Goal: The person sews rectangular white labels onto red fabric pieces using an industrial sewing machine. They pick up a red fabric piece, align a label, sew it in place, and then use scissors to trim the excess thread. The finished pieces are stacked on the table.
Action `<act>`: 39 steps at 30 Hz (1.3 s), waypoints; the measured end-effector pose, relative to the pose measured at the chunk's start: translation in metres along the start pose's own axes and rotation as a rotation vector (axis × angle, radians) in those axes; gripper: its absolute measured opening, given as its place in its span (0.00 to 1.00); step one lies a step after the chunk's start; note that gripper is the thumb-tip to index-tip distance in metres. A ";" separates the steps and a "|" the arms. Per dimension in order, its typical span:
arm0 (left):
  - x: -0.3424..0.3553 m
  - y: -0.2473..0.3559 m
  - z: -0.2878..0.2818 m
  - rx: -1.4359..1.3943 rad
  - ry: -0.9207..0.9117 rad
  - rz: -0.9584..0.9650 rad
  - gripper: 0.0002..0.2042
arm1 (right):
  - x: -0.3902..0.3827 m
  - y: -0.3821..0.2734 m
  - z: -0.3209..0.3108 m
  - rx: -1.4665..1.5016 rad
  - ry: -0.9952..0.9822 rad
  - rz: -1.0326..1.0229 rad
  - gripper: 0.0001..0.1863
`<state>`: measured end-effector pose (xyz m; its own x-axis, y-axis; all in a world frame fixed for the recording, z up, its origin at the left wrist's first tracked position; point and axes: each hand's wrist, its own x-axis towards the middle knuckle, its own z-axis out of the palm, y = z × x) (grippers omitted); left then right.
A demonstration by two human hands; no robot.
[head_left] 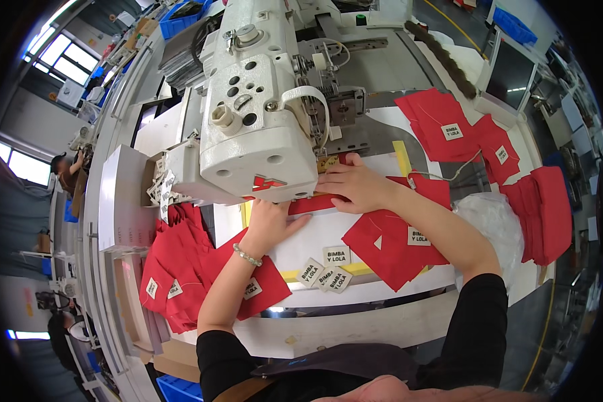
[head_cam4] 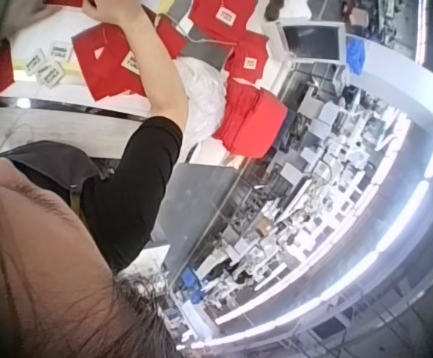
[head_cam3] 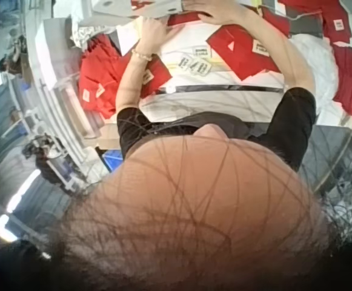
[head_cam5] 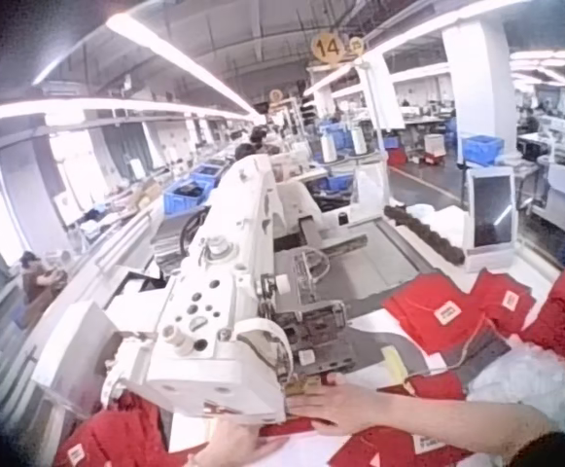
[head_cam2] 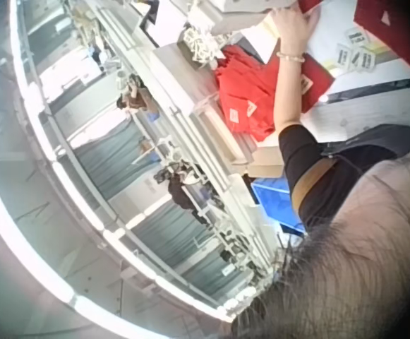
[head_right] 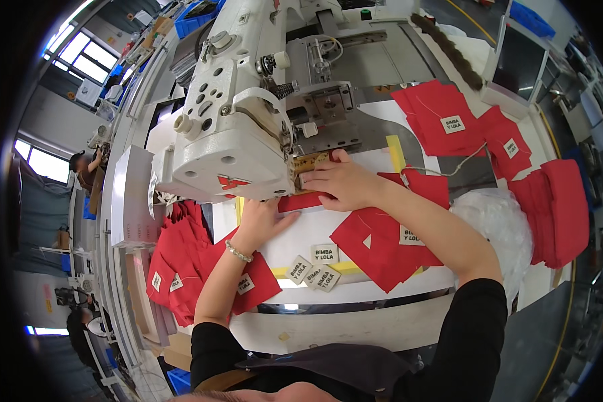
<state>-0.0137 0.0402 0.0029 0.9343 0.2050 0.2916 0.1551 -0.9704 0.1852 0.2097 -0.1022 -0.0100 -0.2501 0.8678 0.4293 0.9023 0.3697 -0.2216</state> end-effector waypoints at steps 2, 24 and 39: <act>-0.003 -0.001 0.000 0.012 0.002 -0.004 0.29 | 0.000 -0.003 0.000 0.023 -0.022 0.012 0.17; -0.002 -0.009 -0.020 -0.031 -0.084 0.035 0.23 | -0.013 -0.031 -0.008 -0.159 0.014 -0.044 0.20; -0.012 -0.017 -0.030 -0.020 0.111 0.145 0.11 | -0.002 -0.042 -0.005 -0.143 -0.036 -0.073 0.14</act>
<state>-0.0367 0.0580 0.0242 0.9053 0.0765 0.4179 0.0133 -0.9883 0.1522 0.1739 -0.1212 0.0027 -0.3266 0.8527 0.4076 0.9216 0.3830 -0.0628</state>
